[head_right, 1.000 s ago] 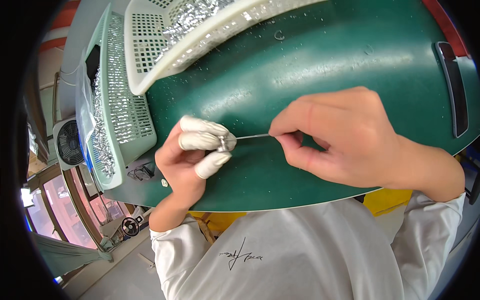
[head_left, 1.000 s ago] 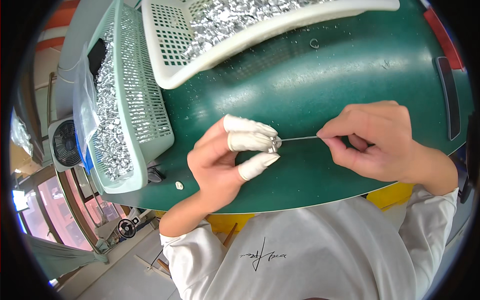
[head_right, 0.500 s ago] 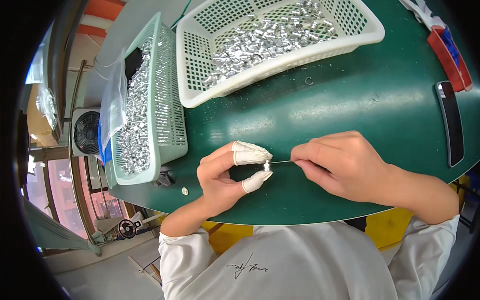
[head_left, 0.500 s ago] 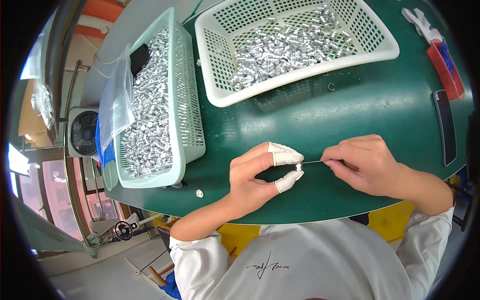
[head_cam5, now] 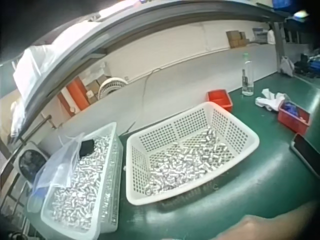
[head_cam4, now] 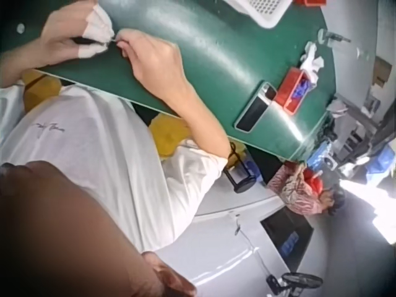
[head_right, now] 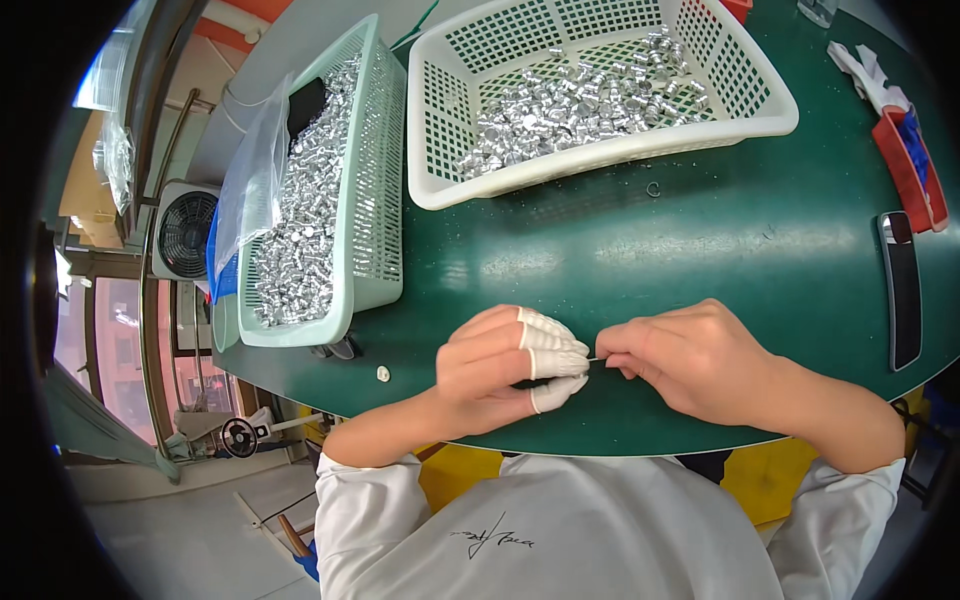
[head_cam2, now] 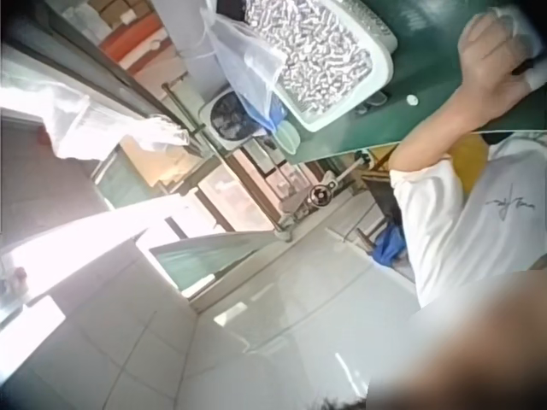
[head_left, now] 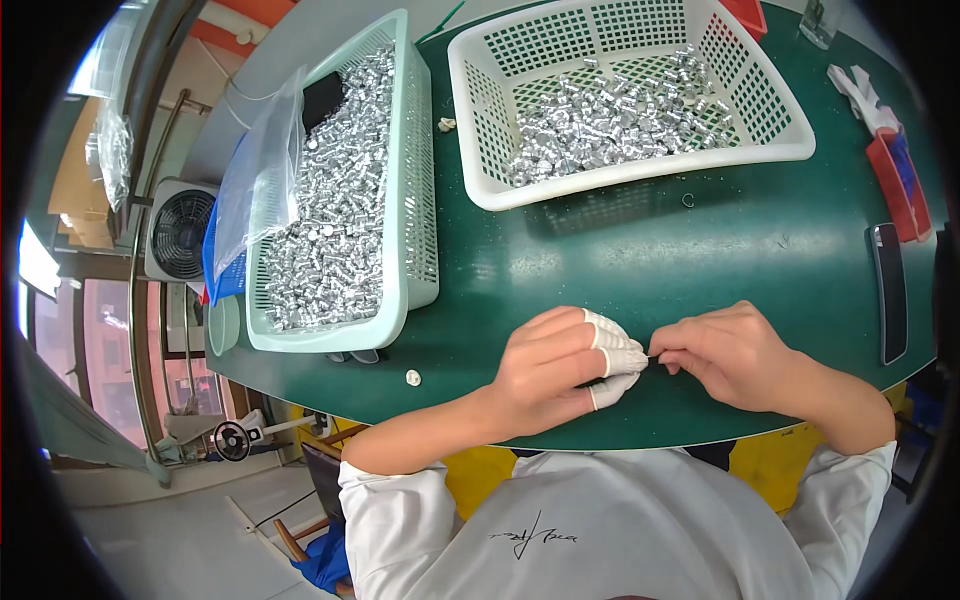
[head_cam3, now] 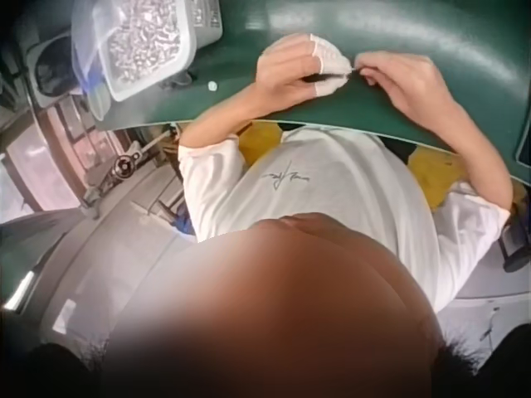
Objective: The recorder is inspecting small metal screws by threading them onto a thin metal rod at a workstation.
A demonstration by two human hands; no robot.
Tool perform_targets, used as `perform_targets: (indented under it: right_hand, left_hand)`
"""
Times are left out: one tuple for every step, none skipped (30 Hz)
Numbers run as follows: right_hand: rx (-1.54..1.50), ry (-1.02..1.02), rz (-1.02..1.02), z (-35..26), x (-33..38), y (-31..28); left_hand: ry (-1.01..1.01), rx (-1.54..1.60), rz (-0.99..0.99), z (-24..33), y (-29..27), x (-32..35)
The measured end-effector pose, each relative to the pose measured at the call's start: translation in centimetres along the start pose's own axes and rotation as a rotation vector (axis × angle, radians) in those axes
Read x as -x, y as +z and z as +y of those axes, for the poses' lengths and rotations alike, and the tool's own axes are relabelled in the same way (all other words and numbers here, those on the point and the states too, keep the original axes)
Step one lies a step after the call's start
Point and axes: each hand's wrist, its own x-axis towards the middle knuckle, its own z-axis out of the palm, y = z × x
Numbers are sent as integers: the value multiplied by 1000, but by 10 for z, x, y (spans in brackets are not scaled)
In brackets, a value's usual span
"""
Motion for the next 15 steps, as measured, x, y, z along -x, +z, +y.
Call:
perform_targets:
  right_hand:
    - [0,-3,-24,1,1,3]
    - [0,-6,-48,1,1,4]
    - [3,-7,-51,0,1,3]
    - [-8,17,-17,-2,-1,2]
    - [-19,41,16,-3,-2,0]
    - [-19,39,13,-3,-3,-3]
    - [-4,21,37,-3,-4,-6]
    - [10,3,60,-3,-4,-7]
    - [9,0,58,-2,-5,-6]
    - [11,3,25,-2,-4,-2]
    - [13,6,-9,-2,-2,0]
    - [15,7,-10,-2,-1,3]
    - [-5,12,-20,-2,-1,4]
    - [-24,18,-30,-2,0,5]
    - [-23,18,-31,-4,-1,2]
  left_hand:
    - [5,-12,-23,0,3,3]
    - [11,-24,-46,0,5,4]
    - [2,-10,-40,0,3,4]
    - [1,-11,-37,-1,1,2]
    - [-4,-7,29,0,-1,-1]
    - [-9,-3,96,-1,-4,-3]
    - [-12,-10,90,-1,-6,-3]
    - [-12,-13,91,0,-6,-3]
    - [-28,-14,53,1,-6,-3]
    - [-42,-10,15,1,-5,-3]
    - [-42,-8,16,1,-2,-2]
    - [-5,-19,-30,0,0,0]
    - [31,-33,-75,-1,2,1]
    - [31,-33,-74,1,2,0]
    - [3,-8,-28,3,0,-1]
